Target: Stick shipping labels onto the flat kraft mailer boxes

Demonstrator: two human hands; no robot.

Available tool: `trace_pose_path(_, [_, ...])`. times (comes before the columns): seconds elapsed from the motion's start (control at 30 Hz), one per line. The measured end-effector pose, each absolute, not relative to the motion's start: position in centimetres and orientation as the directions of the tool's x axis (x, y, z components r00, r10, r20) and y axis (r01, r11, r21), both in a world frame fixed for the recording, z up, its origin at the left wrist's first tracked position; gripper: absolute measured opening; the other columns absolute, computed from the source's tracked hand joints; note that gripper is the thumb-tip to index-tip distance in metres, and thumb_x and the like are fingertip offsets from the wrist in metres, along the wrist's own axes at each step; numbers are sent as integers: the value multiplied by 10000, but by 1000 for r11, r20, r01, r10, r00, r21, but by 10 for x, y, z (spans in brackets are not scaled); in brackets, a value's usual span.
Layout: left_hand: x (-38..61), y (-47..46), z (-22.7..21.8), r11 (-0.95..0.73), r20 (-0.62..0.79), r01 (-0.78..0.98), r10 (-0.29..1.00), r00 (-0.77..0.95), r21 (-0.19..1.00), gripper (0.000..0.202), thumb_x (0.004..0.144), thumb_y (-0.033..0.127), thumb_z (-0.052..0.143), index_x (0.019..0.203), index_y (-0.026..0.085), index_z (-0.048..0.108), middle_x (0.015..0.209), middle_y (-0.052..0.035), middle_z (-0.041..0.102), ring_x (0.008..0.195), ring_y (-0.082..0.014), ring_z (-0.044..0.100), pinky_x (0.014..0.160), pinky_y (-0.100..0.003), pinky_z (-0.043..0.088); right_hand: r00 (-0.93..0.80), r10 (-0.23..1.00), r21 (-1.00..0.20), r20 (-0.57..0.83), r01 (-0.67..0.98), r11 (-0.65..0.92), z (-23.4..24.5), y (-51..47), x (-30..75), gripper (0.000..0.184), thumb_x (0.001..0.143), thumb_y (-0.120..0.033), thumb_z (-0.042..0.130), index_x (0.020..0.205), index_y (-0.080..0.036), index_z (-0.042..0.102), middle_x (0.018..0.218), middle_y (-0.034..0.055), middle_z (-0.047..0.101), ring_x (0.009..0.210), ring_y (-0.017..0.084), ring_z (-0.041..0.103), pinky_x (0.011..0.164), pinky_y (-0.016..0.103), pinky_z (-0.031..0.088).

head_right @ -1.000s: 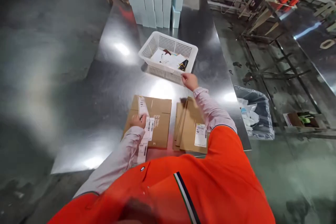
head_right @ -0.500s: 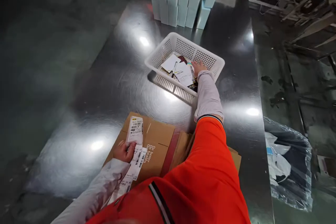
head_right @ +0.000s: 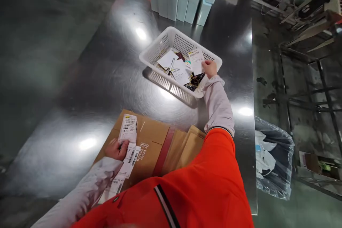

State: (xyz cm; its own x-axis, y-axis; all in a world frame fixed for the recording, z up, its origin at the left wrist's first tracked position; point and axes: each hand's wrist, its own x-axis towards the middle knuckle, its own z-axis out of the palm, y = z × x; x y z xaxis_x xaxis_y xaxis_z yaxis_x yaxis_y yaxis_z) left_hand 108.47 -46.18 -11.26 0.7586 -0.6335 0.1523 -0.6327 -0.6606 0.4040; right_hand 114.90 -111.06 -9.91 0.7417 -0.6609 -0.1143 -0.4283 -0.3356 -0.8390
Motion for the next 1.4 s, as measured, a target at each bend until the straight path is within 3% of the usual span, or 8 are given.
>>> trace_pose_path(0.07, [1085,-462,-115,-654,154,-648,-647,746,391,299,985,308,505,824,163,712,787,-100,703,767,-244,645,724,-349,485,737,-666,-929,-115,-317,-191,-103,-1094,1136,395,904,-535,578,1033,-167,636,1042,120,753,1013,266,717,880,456,626])
trace_pose_path(0.13, [1087,-460,-118,-645,164,-669,-664,730,368,310,988,321,501,848,154,722,787,-106,699,758,-250,638,703,-353,480,741,-660,-987,-122,-158,6,-105,-1073,1126,455,808,-578,683,1038,-189,637,1050,95,761,1065,263,712,887,442,632])
trace_pose_path(0.2, [1090,-457,-122,-651,170,-674,-663,729,350,329,991,333,494,838,154,723,774,-109,693,750,-252,632,689,-354,473,748,-649,-985,-136,-32,170,-106,-1054,1118,498,713,-579,769,1017,-204,648,1062,81,764,1138,277,692,923,450,626])
trace_pose_path(0.27, [1093,-455,-126,-651,182,-681,-664,725,336,340,985,346,502,791,161,712,733,-104,678,717,-246,621,658,-347,458,747,-645,-973,-163,-13,231,-106,-1040,1114,504,685,-569,791,1012,-209,657,1072,76,764,1176,283,678,944,457,622])
trace_pose_path(0.47, [1093,-456,-124,-677,132,-633,-637,759,374,327,966,365,507,770,175,688,710,-87,652,741,-238,625,680,-333,448,741,-644,-971,-188,-40,237,-106,-1032,1110,518,700,-595,779,1034,-214,675,1078,74,763,1211,292,662,932,466,629])
trace_pose_path(0.8, [1085,-470,-102,-715,74,-568,-595,801,408,313,970,349,486,756,179,639,733,-105,632,770,-252,607,725,-356,458,740,-647,-963,-182,-1,270,-109,-1032,1112,598,601,-603,810,1022,-210,647,1052,81,767,1192,302,668,935,468,625])
trace_pose_path(1.07, [1086,-473,-98,-723,59,-534,-570,820,439,309,950,352,506,726,184,635,707,-101,625,739,-249,599,710,-361,449,742,-641,-976,-195,-82,202,-98,-1027,1109,592,703,-667,738,1070,-210,654,1097,87,759,1197,282,668,923,434,629])
trace_pose_path(1.4, [1086,-471,-101,-705,97,-570,-590,801,422,305,969,340,509,754,177,651,709,-97,630,768,-249,629,726,-348,463,731,-650,-970,-207,-69,232,-97,-1026,1109,534,725,-609,755,1059,-202,665,1076,91,762,1181,288,673,925,448,628])
